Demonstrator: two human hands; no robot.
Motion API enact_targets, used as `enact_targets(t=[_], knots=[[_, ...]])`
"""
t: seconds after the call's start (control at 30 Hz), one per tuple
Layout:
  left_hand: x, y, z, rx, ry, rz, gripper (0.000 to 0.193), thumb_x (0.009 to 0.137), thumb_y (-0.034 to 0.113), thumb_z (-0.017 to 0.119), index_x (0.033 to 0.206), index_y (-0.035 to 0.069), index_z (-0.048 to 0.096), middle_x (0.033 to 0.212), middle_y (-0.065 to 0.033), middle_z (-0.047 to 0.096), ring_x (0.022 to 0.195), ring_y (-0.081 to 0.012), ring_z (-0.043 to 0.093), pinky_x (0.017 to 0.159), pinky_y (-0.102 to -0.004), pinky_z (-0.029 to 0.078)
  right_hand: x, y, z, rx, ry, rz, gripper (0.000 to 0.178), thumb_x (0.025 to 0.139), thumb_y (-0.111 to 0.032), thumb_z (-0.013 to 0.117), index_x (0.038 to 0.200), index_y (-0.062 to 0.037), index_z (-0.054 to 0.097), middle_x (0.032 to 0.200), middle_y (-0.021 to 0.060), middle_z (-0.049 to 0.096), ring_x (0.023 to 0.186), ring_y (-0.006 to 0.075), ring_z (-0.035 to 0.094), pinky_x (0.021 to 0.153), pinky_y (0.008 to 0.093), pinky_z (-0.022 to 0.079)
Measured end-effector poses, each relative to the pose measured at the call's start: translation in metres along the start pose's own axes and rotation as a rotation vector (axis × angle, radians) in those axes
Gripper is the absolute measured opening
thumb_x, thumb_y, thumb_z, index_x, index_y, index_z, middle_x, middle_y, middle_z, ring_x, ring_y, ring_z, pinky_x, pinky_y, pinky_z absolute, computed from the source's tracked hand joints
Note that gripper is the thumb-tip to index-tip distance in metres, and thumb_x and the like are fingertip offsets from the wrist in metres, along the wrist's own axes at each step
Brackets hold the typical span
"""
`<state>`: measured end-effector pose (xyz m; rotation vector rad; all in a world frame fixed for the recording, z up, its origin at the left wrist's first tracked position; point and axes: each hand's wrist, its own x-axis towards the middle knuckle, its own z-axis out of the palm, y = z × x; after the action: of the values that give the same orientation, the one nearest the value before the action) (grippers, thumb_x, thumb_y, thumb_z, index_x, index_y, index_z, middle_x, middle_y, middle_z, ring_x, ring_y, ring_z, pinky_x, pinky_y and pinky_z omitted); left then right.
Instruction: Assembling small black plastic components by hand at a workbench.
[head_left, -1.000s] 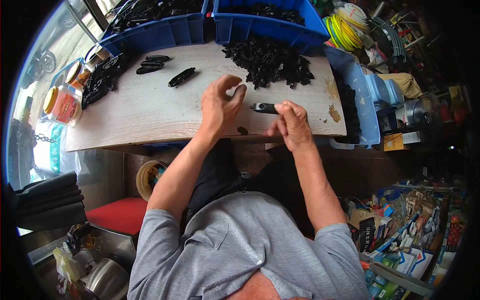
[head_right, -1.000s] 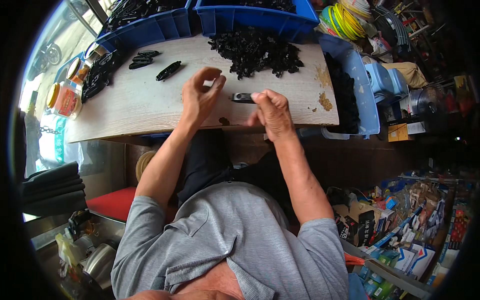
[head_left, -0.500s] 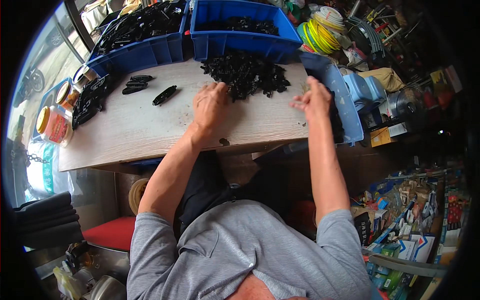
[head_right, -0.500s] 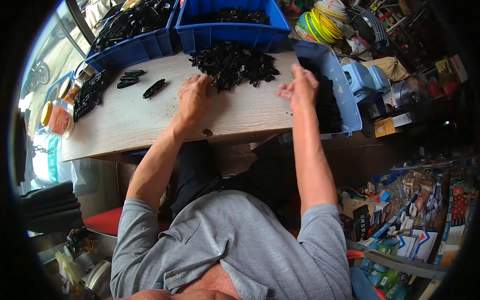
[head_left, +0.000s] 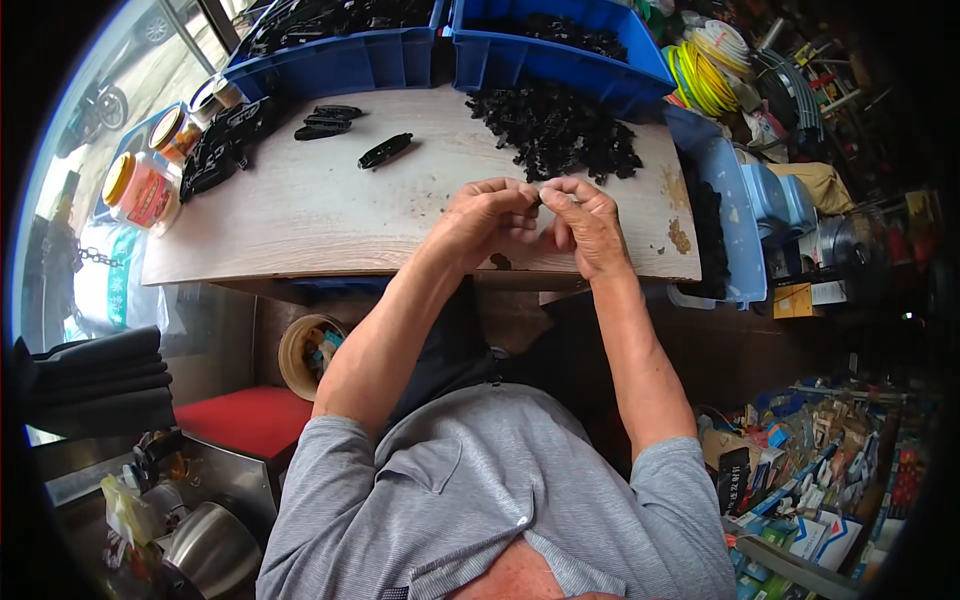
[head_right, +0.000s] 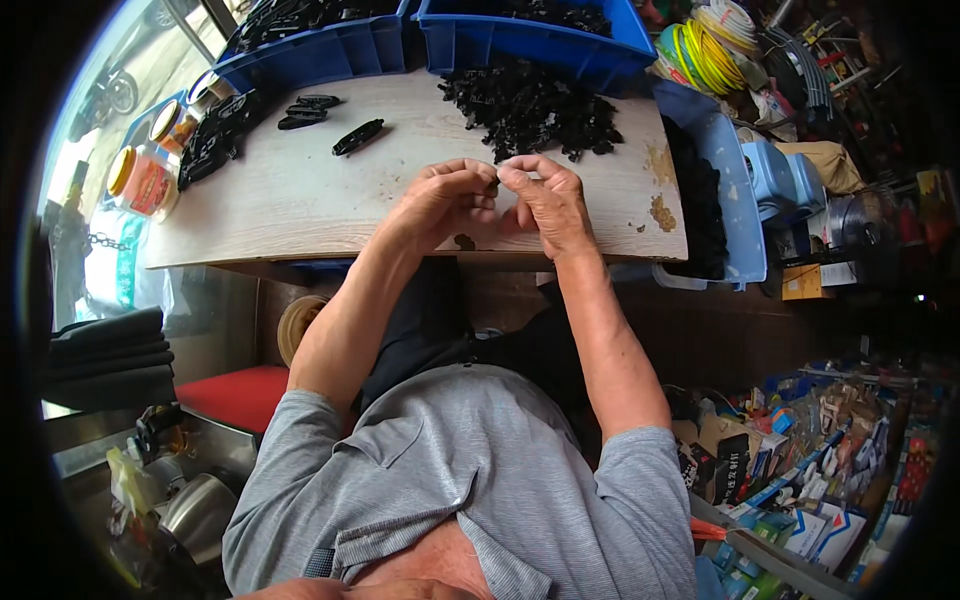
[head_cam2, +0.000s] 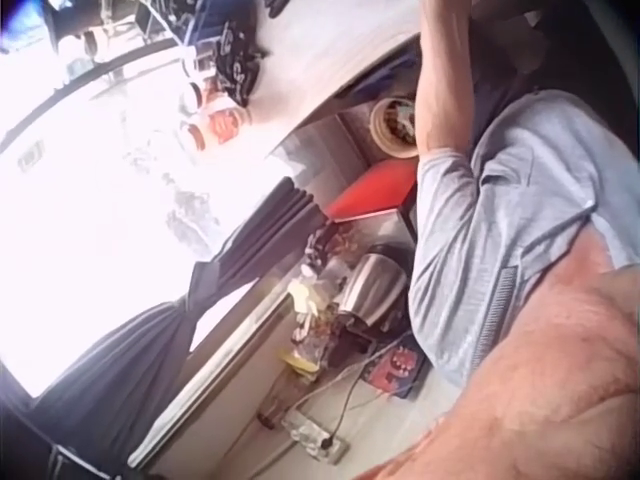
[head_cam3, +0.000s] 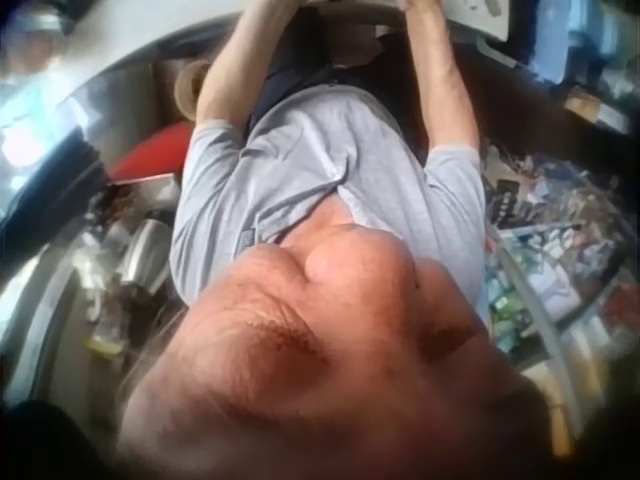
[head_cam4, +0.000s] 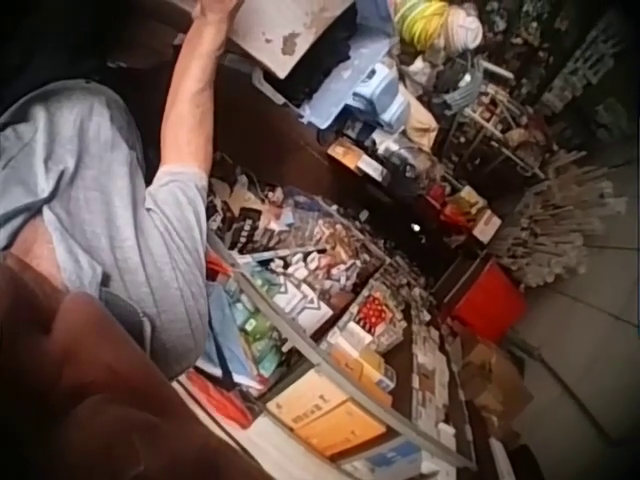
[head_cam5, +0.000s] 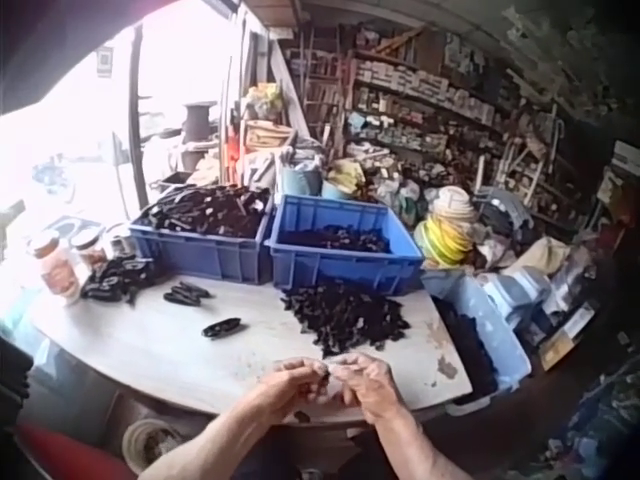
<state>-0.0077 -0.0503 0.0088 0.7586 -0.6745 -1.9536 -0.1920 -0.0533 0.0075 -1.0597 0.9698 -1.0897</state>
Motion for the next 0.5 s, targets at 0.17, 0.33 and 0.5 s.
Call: enact_targets(t=[0.17,0.33,0.5], knots=[[-0.007,-0.012,0.005,0.063,0.034,0.061,0.011,0.091,0.01,0.064,0.097,0.0,0.061,0.087,-0.0078,0.065,0.071,-0.0138,0.064,0.069,-0.0268,0.059,0.001,0.004,-0.001,-0.061,0.06,-0.012,0.021,0.087,-0.02,0.074,0.099,-0.0048,0.067,0.057,-0.0023,0.055,0.046,0.0059,0.047,0.049,0.0206,0.039],[-0.005,-0.014,0.0,-0.031,0.079,0.087,0.009,0.092,0.008,0.063,0.096,0.0,0.061,0.087,-0.0094,0.066,0.071,-0.0138,0.065,0.067,-0.026,0.059,-0.005,-0.002,0.008,0.033,0.095,-0.033,0.022,0.089,-0.02,0.072,0.102,-0.0033,0.066,0.058,-0.002,0.055,0.047,0.0066,0.048,0.052,0.0216,0.041],[-0.011,-0.013,0.002,-0.043,0.104,0.105,0.009,0.091,0.008,0.063,0.096,0.0,0.061,0.087,-0.0105,0.066,0.071,-0.0141,0.065,0.066,-0.0259,0.058,-0.005,0.003,0.009,-0.014,0.04,-0.056,0.026,0.086,-0.022,0.076,0.102,-0.0041,0.068,0.066,-0.0032,0.058,0.049,0.0055,0.047,0.05,0.0206,0.039]])
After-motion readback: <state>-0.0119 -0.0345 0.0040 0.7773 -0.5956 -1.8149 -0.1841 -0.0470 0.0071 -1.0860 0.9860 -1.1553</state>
